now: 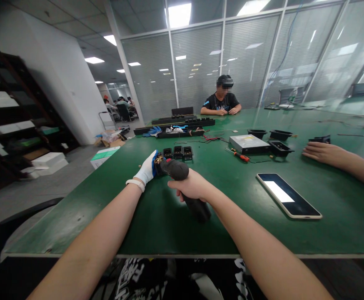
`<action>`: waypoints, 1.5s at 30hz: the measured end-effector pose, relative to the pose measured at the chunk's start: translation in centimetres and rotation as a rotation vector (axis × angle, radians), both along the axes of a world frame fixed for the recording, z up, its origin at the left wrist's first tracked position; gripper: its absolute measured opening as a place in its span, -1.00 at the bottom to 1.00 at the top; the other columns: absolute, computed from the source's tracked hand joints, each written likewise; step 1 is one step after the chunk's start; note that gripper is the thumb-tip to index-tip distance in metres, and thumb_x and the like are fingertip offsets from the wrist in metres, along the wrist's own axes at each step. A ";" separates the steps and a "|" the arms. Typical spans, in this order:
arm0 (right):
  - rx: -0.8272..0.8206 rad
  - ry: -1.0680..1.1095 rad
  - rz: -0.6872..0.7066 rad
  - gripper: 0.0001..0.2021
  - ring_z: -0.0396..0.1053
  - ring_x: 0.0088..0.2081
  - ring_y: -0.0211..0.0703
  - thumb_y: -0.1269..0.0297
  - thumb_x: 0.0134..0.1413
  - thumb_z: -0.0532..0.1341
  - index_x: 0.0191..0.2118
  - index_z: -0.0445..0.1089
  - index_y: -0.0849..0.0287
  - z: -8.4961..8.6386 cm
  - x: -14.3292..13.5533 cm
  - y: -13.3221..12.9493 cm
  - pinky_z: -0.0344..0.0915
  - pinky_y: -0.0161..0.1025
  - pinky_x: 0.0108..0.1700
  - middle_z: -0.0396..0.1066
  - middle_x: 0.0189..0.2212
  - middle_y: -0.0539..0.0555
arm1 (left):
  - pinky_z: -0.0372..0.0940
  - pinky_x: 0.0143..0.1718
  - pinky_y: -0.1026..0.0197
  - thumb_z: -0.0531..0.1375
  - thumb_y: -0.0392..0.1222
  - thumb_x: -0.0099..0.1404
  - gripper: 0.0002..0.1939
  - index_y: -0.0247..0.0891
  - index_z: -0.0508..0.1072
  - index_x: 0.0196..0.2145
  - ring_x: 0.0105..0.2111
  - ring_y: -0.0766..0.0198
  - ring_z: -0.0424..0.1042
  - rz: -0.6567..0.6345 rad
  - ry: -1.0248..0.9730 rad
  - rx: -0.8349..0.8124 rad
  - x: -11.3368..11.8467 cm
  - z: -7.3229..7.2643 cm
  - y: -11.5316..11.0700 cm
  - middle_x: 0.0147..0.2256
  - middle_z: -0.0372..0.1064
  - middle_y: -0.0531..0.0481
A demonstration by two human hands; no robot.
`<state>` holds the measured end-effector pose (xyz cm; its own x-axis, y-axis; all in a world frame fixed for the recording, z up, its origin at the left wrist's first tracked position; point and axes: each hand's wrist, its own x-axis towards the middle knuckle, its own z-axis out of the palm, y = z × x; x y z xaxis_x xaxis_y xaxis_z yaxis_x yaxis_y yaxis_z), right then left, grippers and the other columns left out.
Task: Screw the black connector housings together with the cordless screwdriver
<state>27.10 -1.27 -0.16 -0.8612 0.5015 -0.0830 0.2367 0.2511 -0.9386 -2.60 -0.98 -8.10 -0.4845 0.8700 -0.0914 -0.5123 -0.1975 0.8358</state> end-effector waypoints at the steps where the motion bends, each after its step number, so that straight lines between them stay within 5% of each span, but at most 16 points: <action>1: -0.002 0.001 0.001 -0.66 0.47 -0.59 -0.20 0.44 0.35 0.42 -0.47 0.43 0.12 0.0 0.0 0.0 0.32 -0.31 -0.48 0.51 -0.60 -0.02 | 0.52 0.40 -0.22 0.33 0.22 0.62 -0.32 -0.33 0.63 0.42 0.13 -0.24 0.78 0.012 -0.011 -0.021 0.1 0.1 0.0 0.09 0.78 -0.31; 45: -0.004 -0.015 -0.002 -0.59 0.48 -0.60 -0.23 0.45 0.43 0.39 -0.51 0.44 0.16 0.1 -0.1 -0.1 0.32 -0.33 -0.51 0.51 -0.59 0.00 | 0.55 0.36 -0.12 0.29 0.18 0.65 -0.35 -0.36 0.62 0.43 0.09 -0.16 0.80 0.015 -0.056 -0.035 0.6 0.7 -0.2 0.08 0.78 -0.31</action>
<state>27.05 -1.36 -0.04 -0.8586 0.5032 -0.0986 0.2518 0.2463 -0.9359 -2.04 -1.21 -7.43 -0.4910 0.8584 -0.1487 -0.5556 -0.1772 0.8123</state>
